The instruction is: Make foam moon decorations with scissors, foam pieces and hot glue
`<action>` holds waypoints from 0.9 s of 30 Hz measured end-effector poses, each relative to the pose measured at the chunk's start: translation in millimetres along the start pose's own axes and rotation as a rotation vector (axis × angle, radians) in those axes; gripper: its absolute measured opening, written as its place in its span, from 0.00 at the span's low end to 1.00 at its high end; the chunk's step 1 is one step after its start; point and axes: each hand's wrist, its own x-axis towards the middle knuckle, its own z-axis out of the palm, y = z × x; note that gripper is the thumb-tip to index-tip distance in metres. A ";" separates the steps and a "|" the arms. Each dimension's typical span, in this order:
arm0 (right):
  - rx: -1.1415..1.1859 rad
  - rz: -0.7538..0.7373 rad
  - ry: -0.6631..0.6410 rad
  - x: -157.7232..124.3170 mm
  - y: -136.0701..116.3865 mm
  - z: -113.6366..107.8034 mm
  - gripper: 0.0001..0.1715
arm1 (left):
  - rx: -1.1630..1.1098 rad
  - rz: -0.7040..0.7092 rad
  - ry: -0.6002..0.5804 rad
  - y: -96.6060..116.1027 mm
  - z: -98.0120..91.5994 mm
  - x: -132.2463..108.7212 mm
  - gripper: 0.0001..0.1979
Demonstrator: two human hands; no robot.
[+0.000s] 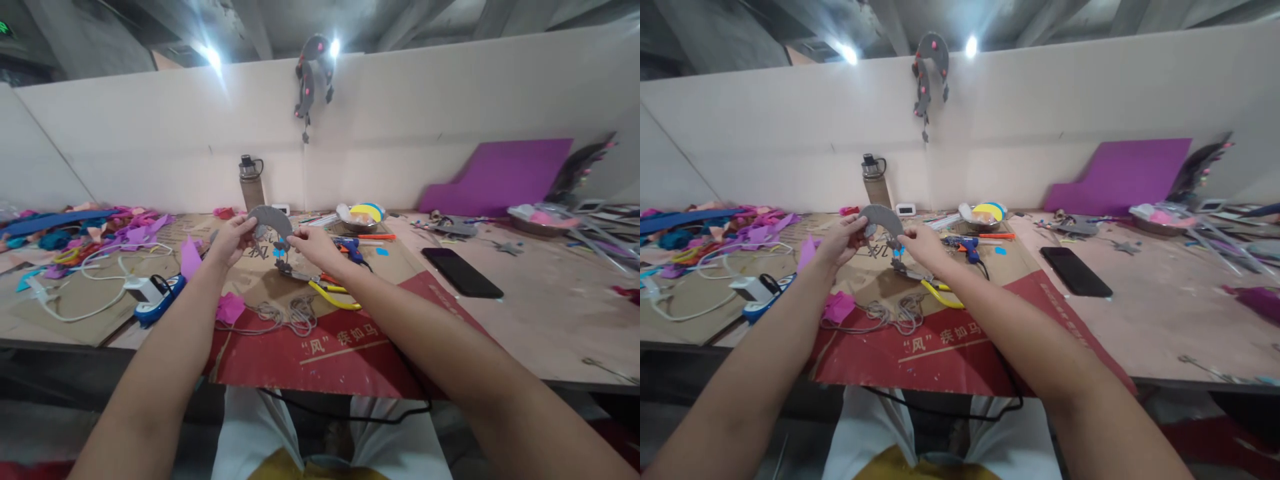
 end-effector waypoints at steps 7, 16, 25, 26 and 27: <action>-0.029 0.177 -0.127 27.1 9.3 18.4 0.12 | 0.246 -0.149 0.019 -1.6 -31.1 6.6 0.13; -0.214 0.171 -0.146 33.0 33.9 26.0 0.09 | 0.518 -0.563 0.097 -24.6 -34.1 6.7 0.08; -0.251 0.052 -0.175 5.7 38.4 11.9 0.10 | 0.443 -0.560 0.132 -34.8 -30.4 9.8 0.06; -0.267 0.020 -0.187 1.3 36.8 8.9 0.10 | 0.418 -0.545 0.118 -33.0 -30.5 9.6 0.06; -0.286 -0.006 -0.205 -3.7 34.9 5.2 0.10 | 0.393 -0.527 0.105 -31.1 -30.6 9.4 0.06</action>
